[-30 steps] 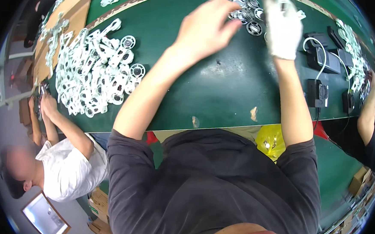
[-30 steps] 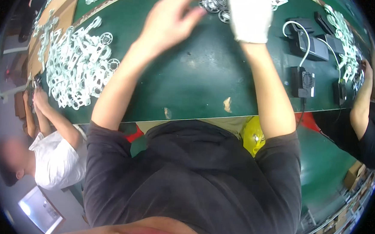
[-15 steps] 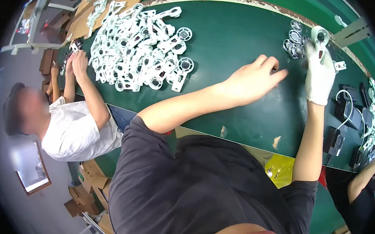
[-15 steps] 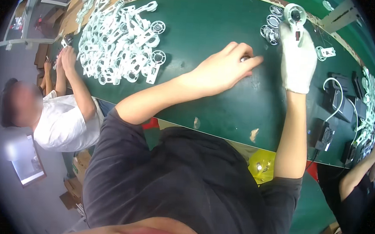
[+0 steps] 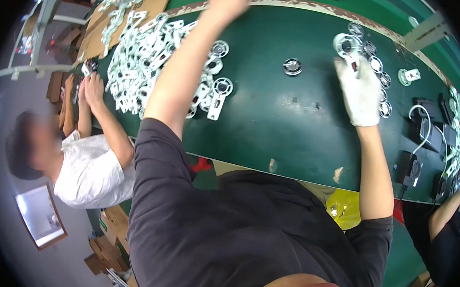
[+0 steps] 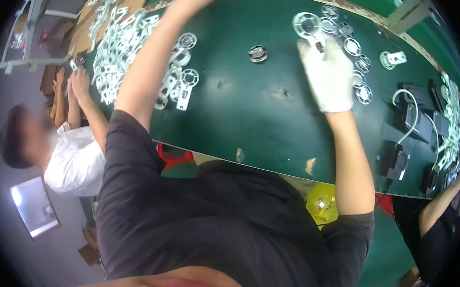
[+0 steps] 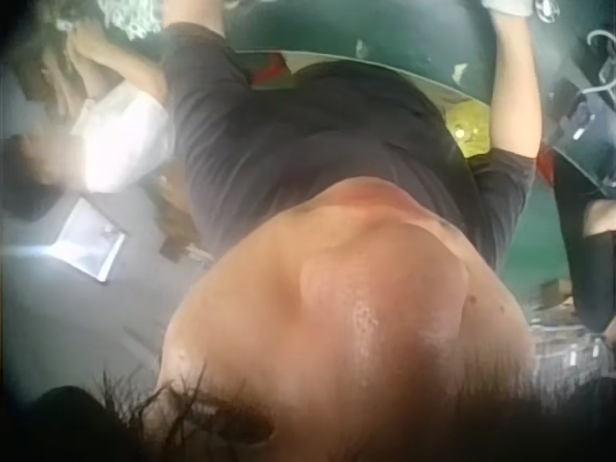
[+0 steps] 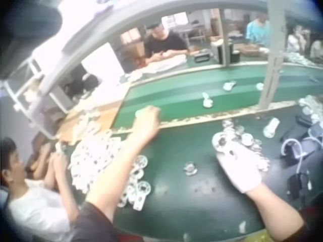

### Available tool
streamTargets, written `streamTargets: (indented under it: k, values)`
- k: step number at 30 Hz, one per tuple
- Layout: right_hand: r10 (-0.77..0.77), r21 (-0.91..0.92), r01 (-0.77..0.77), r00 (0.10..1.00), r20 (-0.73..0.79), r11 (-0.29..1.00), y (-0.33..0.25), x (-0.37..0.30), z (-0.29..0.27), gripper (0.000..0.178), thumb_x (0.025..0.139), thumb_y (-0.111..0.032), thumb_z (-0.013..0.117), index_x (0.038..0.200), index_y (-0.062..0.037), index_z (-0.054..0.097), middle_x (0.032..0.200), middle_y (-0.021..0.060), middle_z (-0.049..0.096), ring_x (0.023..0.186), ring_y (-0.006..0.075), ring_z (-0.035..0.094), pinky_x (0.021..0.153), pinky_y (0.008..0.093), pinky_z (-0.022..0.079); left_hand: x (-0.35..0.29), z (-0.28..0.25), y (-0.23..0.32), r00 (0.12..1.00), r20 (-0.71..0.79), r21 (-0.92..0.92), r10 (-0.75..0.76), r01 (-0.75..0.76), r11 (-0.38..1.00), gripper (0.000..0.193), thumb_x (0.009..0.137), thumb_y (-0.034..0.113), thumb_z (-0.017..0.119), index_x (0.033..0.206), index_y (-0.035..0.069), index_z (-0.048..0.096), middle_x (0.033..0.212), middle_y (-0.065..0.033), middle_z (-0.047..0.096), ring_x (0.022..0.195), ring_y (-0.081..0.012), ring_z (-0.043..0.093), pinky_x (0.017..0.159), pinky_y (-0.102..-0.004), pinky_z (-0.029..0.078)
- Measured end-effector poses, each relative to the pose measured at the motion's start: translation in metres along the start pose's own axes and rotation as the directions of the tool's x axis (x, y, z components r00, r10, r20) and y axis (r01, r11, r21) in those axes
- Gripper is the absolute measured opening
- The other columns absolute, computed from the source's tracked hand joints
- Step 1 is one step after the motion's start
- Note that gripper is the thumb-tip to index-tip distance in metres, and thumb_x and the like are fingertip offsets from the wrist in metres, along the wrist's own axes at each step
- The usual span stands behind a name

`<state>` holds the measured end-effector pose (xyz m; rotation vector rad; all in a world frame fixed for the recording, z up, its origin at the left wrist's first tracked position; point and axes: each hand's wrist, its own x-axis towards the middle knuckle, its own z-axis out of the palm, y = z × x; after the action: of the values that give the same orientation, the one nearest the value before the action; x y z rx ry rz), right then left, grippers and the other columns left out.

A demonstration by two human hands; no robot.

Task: The recorder is assembling small electronic speaker components into plastic housings on a factory assembly line.

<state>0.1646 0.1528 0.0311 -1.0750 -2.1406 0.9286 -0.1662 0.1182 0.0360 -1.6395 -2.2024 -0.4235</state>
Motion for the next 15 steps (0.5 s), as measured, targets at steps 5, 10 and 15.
streamTargets:
  k: [5, 10, 15]
  values:
    - [-0.051, -0.006, 0.051, 0.995, -0.087, 0.999, -0.002, -0.003, 0.008, 0.032, 0.082, -0.028, 0.07, 0.104, -0.0059, 0.066, 0.084, 0.0167, 0.069, 0.078, 0.032, 0.069, 0.071, 0.0373, 0.054, 0.014, 0.055, -0.126, 0.952, 0.299, 0.231, -0.073, 0.002, 0.973, 0.052, 0.082, 0.014, 0.064, 0.131, 0.022, 0.052, 0.138, -0.0145, 0.048, 0.118, -0.0383, 0.053, 0.101, -0.0408, 0.046]
    - [-0.047, -0.073, 0.04, 0.995, -0.092, 0.997, 0.0, -0.004, 0.008, 0.033, 0.082, -0.038, 0.068, 0.101, -0.0112, 0.066, 0.088, 0.0126, 0.07, 0.08, 0.0338, 0.068, 0.072, 0.0399, 0.055, 0.025, 0.038, -0.103, 0.945, 0.308, 0.076, -0.11, 0.091, 0.993, 0.036, 0.085, 0.019, 0.062, 0.121, 0.018, 0.059, 0.115, -0.0209, 0.058, 0.106, -0.0384, 0.058, 0.092, -0.0443, 0.048]
    - [-0.036, -0.053, 0.03, 0.993, -0.11, 0.998, 0.006, -0.002, 0.006, 0.031, 0.082, -0.035, 0.068, 0.1, -0.01, 0.066, 0.087, 0.0141, 0.069, 0.076, 0.0333, 0.068, 0.069, 0.0387, 0.055, 0.005, -0.029, -0.033, 0.934, 0.357, -0.05, 0.028, -0.011, 0.999, 0.032, 0.084, 0.029, 0.064, 0.113, 0.016, 0.063, 0.101, -0.0123, 0.061, 0.097, -0.0307, 0.062, 0.084, -0.0402, 0.05]
